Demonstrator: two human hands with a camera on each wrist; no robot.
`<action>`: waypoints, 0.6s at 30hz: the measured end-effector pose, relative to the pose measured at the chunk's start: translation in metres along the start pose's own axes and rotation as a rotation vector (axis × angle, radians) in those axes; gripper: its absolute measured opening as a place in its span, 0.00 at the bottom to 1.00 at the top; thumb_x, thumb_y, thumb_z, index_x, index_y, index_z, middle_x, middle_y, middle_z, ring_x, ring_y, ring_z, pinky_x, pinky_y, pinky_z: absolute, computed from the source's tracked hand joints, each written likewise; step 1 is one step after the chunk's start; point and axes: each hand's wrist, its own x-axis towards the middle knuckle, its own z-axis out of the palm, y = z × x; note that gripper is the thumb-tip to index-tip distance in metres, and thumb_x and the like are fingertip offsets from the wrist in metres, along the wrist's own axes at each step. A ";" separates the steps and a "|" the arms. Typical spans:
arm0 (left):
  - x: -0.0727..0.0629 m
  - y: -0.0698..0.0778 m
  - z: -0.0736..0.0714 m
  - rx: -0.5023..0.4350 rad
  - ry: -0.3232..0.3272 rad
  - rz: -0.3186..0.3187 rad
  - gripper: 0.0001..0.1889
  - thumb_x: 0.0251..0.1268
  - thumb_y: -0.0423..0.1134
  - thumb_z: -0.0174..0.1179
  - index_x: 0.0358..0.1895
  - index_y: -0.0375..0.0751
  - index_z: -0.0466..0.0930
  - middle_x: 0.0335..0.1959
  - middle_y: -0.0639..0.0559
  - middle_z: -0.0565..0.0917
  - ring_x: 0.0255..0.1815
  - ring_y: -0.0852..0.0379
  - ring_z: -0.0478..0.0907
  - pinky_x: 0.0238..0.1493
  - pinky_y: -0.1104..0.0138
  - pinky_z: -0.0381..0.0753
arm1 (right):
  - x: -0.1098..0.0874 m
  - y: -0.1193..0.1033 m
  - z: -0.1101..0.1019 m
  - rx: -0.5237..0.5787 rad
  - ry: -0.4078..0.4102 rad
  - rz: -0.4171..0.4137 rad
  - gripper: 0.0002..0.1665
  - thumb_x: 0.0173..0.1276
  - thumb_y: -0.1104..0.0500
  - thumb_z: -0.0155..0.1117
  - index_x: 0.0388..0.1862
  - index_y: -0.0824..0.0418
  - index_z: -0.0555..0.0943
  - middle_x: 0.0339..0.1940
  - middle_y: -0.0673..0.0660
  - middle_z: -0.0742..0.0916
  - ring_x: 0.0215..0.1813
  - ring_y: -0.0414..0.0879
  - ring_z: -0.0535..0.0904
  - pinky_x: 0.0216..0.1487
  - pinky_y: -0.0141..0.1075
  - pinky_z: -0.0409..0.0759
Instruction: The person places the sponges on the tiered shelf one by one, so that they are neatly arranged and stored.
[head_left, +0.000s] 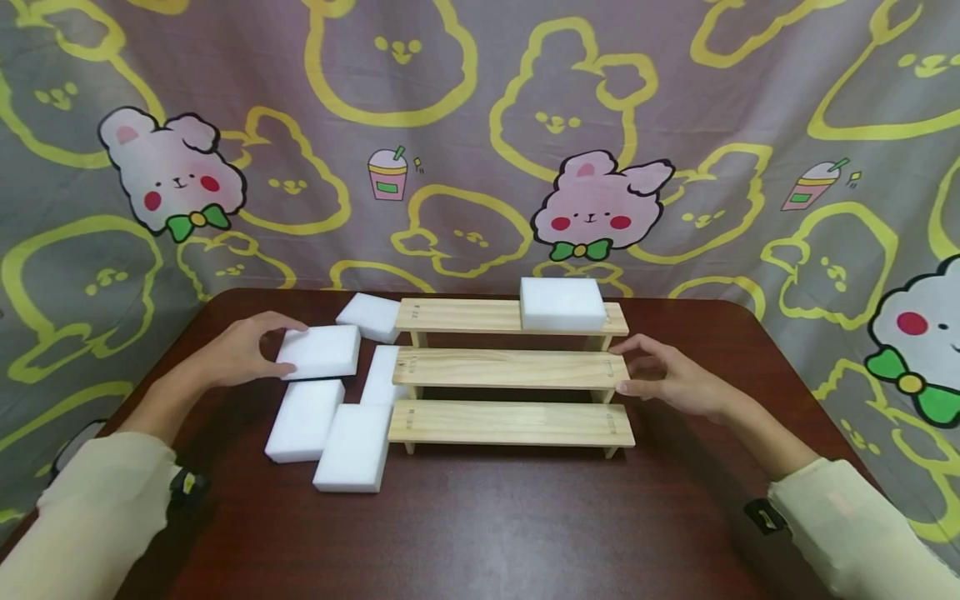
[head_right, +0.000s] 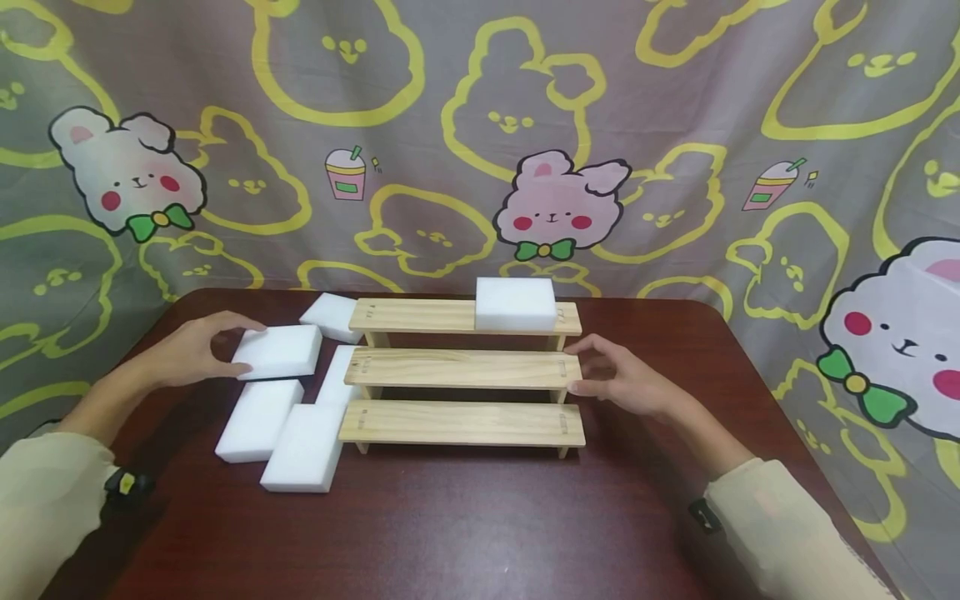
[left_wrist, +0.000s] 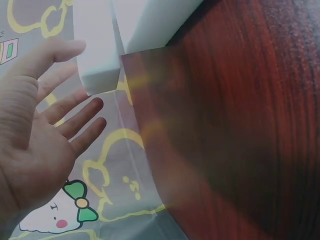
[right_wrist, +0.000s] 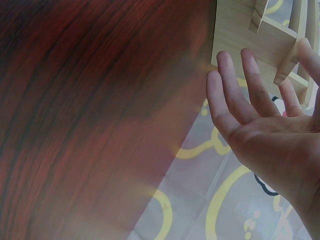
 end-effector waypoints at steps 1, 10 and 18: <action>0.000 0.000 -0.001 -0.002 0.000 -0.003 0.33 0.56 0.36 0.77 0.64 0.29 0.76 0.65 0.24 0.73 0.64 0.26 0.69 0.63 0.31 0.69 | 0.000 0.000 0.000 -0.001 0.000 0.000 0.30 0.72 0.60 0.69 0.68 0.64 0.69 0.57 0.70 0.81 0.54 0.58 0.82 0.51 0.52 0.84; -0.001 0.009 -0.006 0.001 0.015 0.002 0.33 0.57 0.37 0.77 0.65 0.29 0.75 0.65 0.25 0.73 0.63 0.28 0.69 0.63 0.32 0.70 | 0.000 0.000 0.000 0.004 0.005 -0.001 0.30 0.72 0.60 0.70 0.67 0.64 0.69 0.57 0.70 0.81 0.54 0.59 0.82 0.50 0.52 0.84; -0.002 0.019 -0.009 -0.019 0.047 0.039 0.32 0.57 0.36 0.76 0.65 0.30 0.76 0.61 0.27 0.74 0.58 0.30 0.74 0.58 0.37 0.77 | 0.000 0.000 0.000 0.008 0.002 -0.005 0.30 0.72 0.60 0.70 0.68 0.64 0.69 0.56 0.70 0.82 0.53 0.58 0.82 0.50 0.52 0.84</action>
